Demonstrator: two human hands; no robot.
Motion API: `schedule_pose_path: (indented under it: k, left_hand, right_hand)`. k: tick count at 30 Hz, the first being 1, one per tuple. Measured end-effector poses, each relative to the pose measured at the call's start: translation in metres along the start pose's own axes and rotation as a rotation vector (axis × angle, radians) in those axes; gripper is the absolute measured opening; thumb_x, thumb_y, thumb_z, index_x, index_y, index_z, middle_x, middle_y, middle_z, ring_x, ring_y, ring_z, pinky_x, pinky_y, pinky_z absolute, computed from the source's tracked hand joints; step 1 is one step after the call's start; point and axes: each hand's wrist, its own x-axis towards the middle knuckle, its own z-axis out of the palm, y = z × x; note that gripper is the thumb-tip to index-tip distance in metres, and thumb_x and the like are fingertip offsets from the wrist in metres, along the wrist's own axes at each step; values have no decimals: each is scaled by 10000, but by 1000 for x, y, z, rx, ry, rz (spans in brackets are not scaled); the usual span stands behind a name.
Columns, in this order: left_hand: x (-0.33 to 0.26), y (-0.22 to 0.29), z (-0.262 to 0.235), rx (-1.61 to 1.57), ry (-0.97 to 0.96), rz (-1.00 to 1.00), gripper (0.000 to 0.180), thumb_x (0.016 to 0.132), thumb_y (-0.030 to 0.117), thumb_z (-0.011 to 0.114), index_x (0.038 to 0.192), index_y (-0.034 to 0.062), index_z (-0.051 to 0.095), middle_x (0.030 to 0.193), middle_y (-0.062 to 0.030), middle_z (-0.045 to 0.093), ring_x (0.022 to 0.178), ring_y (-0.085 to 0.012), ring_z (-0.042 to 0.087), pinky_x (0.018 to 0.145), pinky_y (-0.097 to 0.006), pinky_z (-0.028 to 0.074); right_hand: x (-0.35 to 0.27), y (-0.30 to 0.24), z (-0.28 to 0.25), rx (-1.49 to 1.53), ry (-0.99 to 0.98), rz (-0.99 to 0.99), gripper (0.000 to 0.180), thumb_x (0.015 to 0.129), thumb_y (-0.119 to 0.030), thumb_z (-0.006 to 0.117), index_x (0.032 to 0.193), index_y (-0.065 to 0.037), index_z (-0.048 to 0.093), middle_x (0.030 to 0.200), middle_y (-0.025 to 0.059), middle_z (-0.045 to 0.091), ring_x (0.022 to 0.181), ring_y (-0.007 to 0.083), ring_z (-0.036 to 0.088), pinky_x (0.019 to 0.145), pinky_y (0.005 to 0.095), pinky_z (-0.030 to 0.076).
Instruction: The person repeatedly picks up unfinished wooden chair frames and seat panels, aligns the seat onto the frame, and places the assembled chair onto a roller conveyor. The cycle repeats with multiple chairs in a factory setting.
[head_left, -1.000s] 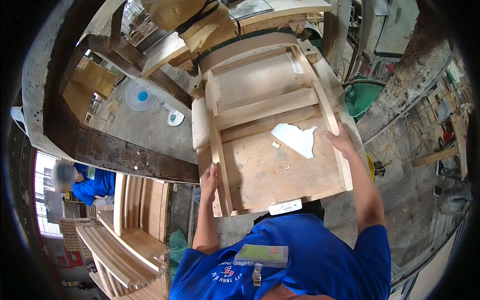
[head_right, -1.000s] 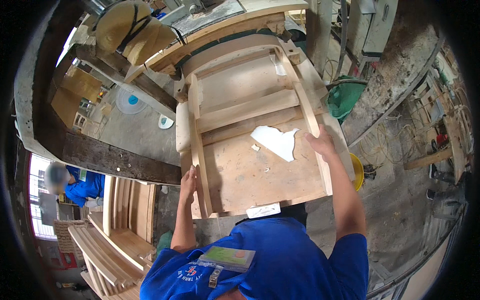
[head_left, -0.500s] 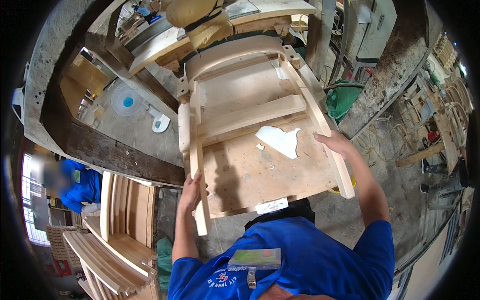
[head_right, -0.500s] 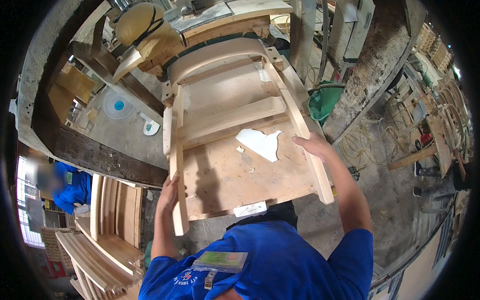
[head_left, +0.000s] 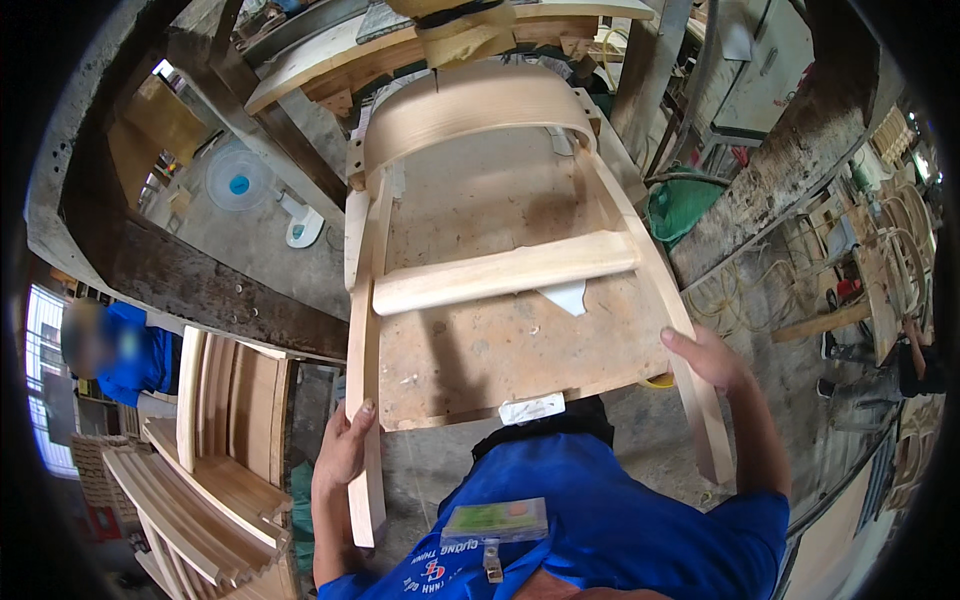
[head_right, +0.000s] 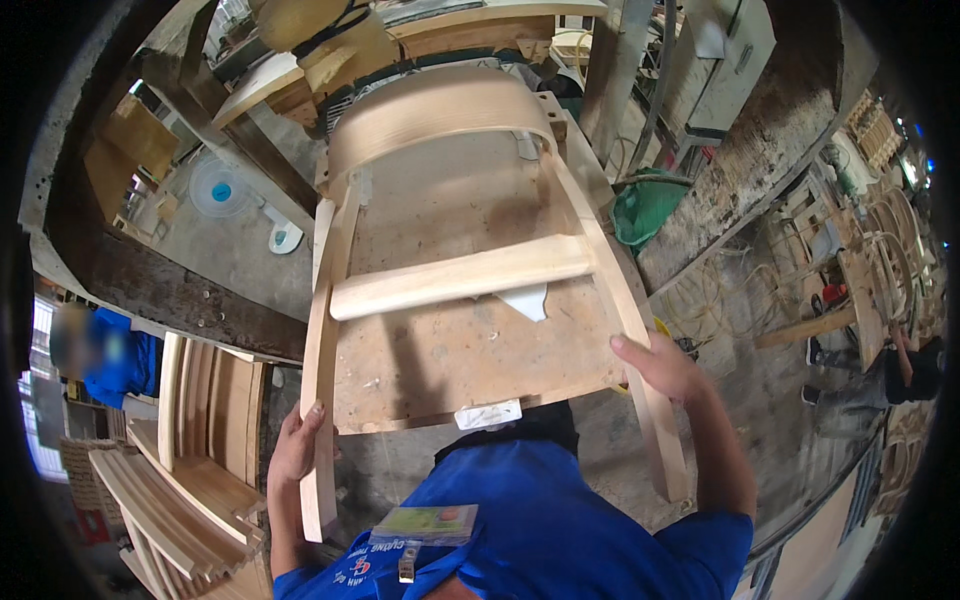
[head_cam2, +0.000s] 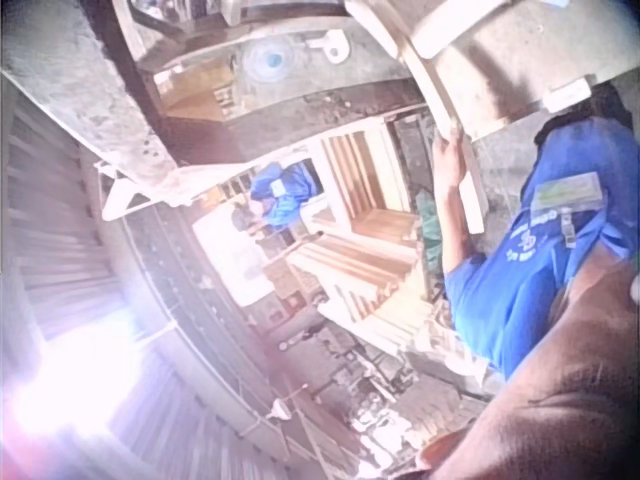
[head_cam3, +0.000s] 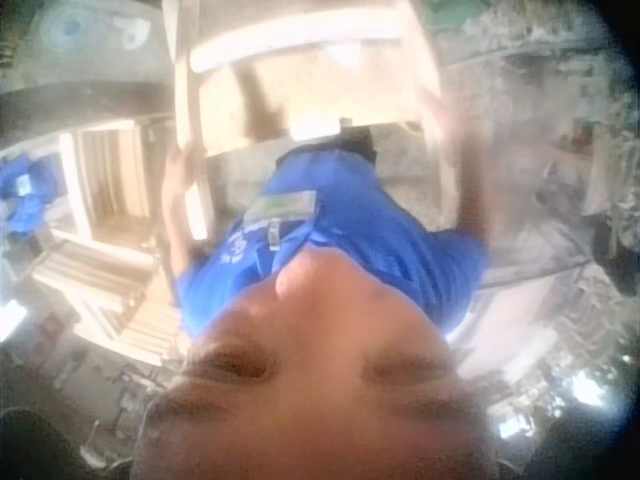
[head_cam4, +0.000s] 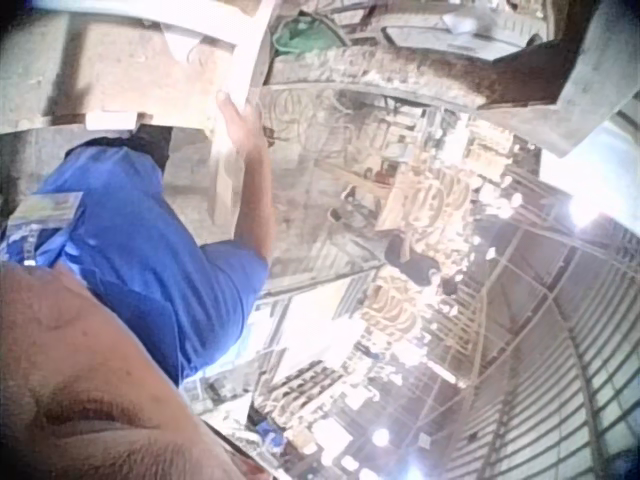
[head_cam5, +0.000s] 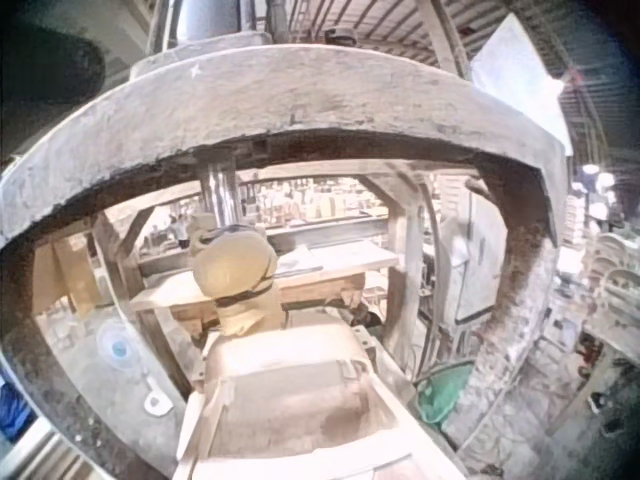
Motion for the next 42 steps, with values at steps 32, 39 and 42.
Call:
schedule_pose_path:
  k: [32,39,42]
  left_hand:
    - [-61,-176,88,-354,415,-6,813,946,769,509,1184,1,626,720,-111,613,572,-268,604,539,-378,509]
    - [-108,-218,156,-407,461,80,833,919,803,510,1210,29,616,756,-111,619,590,-256,602,543,-376,502]
    - [-126,-230,185,-382,421,84,843,907,818,511,1221,42,612,772,-111,622,597,-252,602,545,-375,499]
  right_hand:
    - [-129,183,71,-117,433,39,569,814,-362,816,1221,5,662,1060,229,739,1006,355,723,911,422,556]
    - [-257,272,75,-149,626,-159,572,841,-345,795,1270,-1,638,1073,238,735,986,373,729,895,432,567]
    - [-340,326,78,-38,710,-83,567,823,-332,801,1259,-3,651,1068,233,737,978,371,732,885,423,570]
